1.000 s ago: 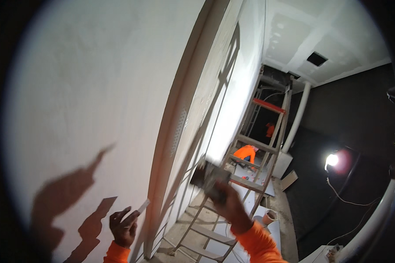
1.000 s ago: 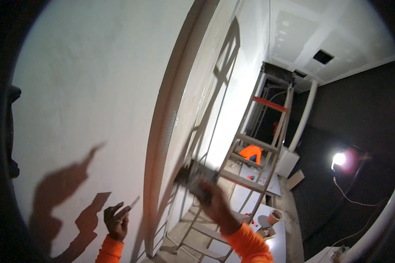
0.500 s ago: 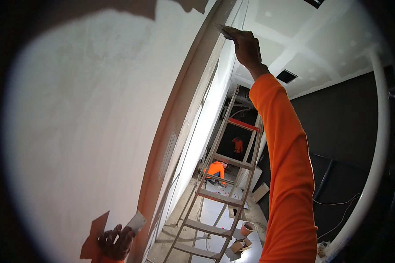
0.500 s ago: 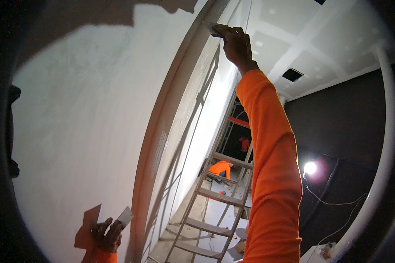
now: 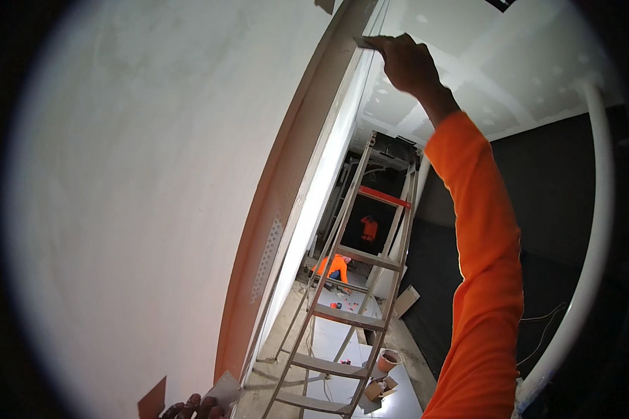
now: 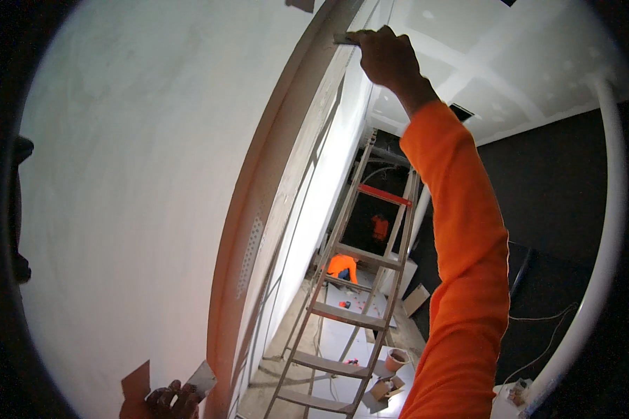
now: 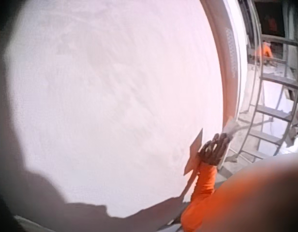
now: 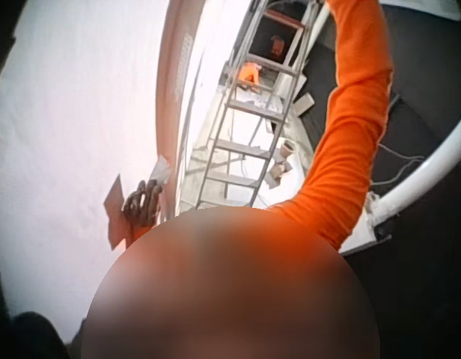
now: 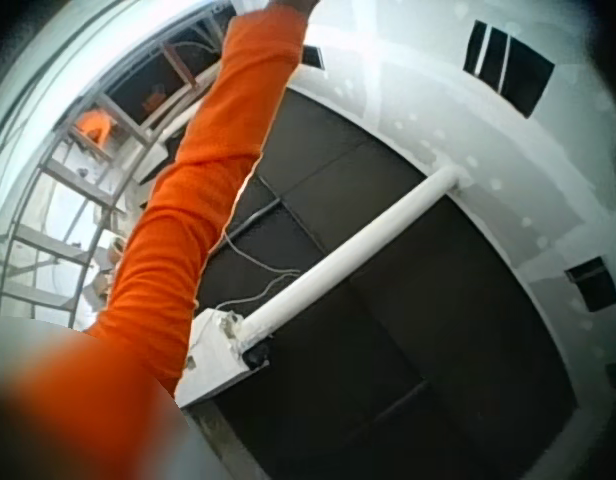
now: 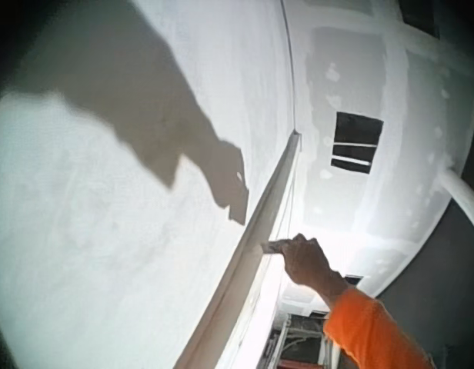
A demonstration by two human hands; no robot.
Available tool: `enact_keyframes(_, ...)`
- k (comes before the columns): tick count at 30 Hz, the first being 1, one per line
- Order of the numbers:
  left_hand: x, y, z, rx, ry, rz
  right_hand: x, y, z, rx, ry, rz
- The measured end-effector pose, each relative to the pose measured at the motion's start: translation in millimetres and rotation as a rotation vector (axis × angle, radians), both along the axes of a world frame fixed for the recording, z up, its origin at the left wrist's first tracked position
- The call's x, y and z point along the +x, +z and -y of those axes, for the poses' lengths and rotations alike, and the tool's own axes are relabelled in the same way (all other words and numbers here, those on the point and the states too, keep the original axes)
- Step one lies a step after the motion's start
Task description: The person applies joint compound to a wall corner using a putty knife and a hawk. They repeatedly scoop compound from the hawk and spread it along the corner bead, smoothing the surface. The person occasionally scrapes excess compound back onto the hawk and continues working along the vertical joint.
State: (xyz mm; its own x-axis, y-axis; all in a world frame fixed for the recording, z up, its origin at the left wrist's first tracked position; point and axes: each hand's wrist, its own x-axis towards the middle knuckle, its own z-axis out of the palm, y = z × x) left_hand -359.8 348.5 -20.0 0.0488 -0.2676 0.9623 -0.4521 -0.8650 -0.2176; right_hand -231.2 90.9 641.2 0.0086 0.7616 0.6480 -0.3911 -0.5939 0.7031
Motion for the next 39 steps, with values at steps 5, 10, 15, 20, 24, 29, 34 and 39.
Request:
enact_keyframes(5, -11, 0, -18, -0.022, -0.158, 0.019, 1, 7, -44, 0.108, -0.168, -0.032)
enact_keyframes(10, -6, 2, -19, -0.022, -0.274, 0.03, -6, -32, -51, 0.17, -0.279, -0.245)
enact_keyframes(15, -4, -1, -17, -0.019, -0.259, 0.042, -19, 6, -61, 0.266, -0.221, -0.159)
enact_keyframes(20, 0, -6, -18, 0.002, -0.234, 0.109, 2, 25, -68, 0.311, -0.276, -0.11)
enact_keyframes(24, -2, -5, -18, -0.003, -0.252, 0.051, 12, 11, -71, 0.272, -0.329, -0.069)
enact_keyframes(29, -6, 2, -19, -0.048, -0.278, 0.079, 10, -12, -74, 0.228, -0.321, -0.066)
enact_keyframes(34, -6, 7, -20, -0.063, -0.315, 0.085, 17, -49, -70, 0.162, -0.324, -0.017)
enact_keyframes(39, -4, 6, -19, -0.085, -0.339, 0.121, 19, -92, -70, 0.14, -0.263, 0.003)
